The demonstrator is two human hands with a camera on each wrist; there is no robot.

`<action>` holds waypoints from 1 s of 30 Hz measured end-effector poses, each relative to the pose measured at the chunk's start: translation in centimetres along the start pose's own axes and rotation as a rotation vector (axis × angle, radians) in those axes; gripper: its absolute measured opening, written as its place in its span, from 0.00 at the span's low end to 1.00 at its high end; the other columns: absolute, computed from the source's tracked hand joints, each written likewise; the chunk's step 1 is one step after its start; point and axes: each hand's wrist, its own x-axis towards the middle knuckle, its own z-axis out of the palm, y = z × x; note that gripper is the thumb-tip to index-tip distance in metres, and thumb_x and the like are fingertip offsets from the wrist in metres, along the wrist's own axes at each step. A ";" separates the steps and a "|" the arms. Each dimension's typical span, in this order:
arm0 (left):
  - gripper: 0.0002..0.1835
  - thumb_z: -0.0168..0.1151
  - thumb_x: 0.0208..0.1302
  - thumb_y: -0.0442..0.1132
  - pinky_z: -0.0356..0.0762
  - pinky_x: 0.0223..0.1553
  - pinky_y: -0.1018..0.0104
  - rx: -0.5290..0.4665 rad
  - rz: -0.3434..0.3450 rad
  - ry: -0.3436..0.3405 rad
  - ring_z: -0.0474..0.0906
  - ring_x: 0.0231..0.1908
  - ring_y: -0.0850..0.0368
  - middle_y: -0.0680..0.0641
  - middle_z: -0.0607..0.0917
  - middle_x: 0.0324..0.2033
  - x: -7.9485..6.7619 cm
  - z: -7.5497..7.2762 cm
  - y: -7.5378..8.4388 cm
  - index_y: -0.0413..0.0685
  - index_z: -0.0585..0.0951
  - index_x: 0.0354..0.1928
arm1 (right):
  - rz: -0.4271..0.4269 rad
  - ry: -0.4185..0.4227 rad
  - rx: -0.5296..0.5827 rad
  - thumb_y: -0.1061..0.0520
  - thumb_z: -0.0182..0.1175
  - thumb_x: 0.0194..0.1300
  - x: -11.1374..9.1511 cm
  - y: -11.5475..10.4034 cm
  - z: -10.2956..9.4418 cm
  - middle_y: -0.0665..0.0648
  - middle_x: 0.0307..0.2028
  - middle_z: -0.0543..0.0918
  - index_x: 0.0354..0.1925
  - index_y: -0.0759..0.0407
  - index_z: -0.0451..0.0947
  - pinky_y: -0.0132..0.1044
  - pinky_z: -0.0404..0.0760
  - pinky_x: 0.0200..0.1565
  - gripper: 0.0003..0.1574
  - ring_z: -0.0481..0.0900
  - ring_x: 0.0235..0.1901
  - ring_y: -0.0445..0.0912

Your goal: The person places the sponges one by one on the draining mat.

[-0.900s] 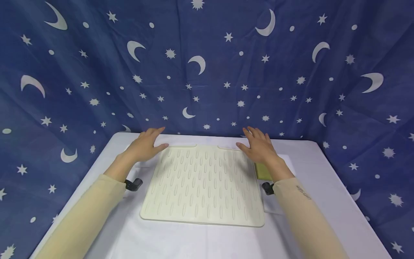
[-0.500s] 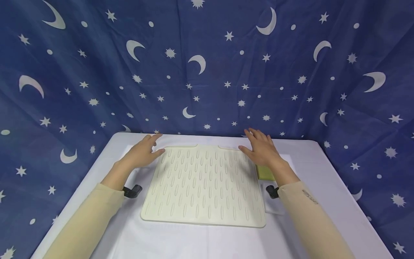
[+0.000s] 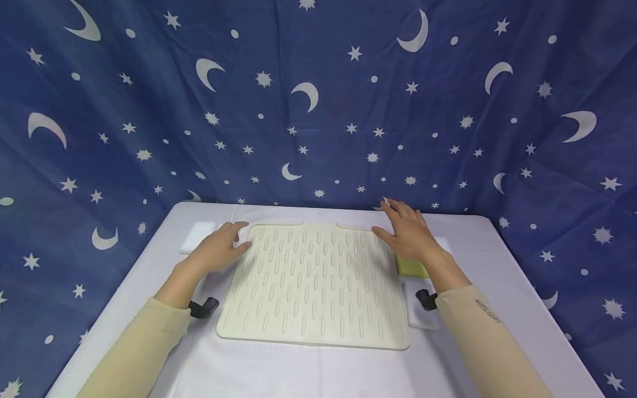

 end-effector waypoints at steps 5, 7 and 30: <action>0.33 0.56 0.77 0.49 0.79 0.49 0.46 -0.019 -0.029 -0.009 0.81 0.47 0.45 0.38 0.79 0.52 -0.6 0.8 -0.3 0.43 0.64 0.77 | -0.019 -0.014 0.004 0.36 0.52 0.78 -0.4 0.3 -0.1 0.69 0.80 0.50 0.83 0.57 0.48 0.71 0.42 0.76 0.49 0.47 0.79 0.69; 0.33 0.55 0.77 0.48 0.79 0.48 0.47 -0.030 -0.037 -0.013 0.81 0.46 0.46 0.38 0.79 0.51 -0.8 1.1 -0.3 0.43 0.64 0.77 | -0.026 -0.017 0.006 0.37 0.53 0.78 -0.6 0.5 -0.2 0.70 0.80 0.51 0.83 0.58 0.49 0.70 0.44 0.76 0.49 0.48 0.79 0.70; 0.31 0.51 0.77 0.39 0.71 0.31 0.62 -0.107 -0.094 -0.062 0.72 0.30 0.52 0.41 0.75 0.40 -2.4 3.7 -0.6 0.39 0.62 0.78 | 0.014 -0.071 0.031 0.39 0.56 0.77 -1.6 4.1 0.5 0.72 0.79 0.51 0.81 0.64 0.52 0.73 0.51 0.72 0.49 0.50 0.76 0.74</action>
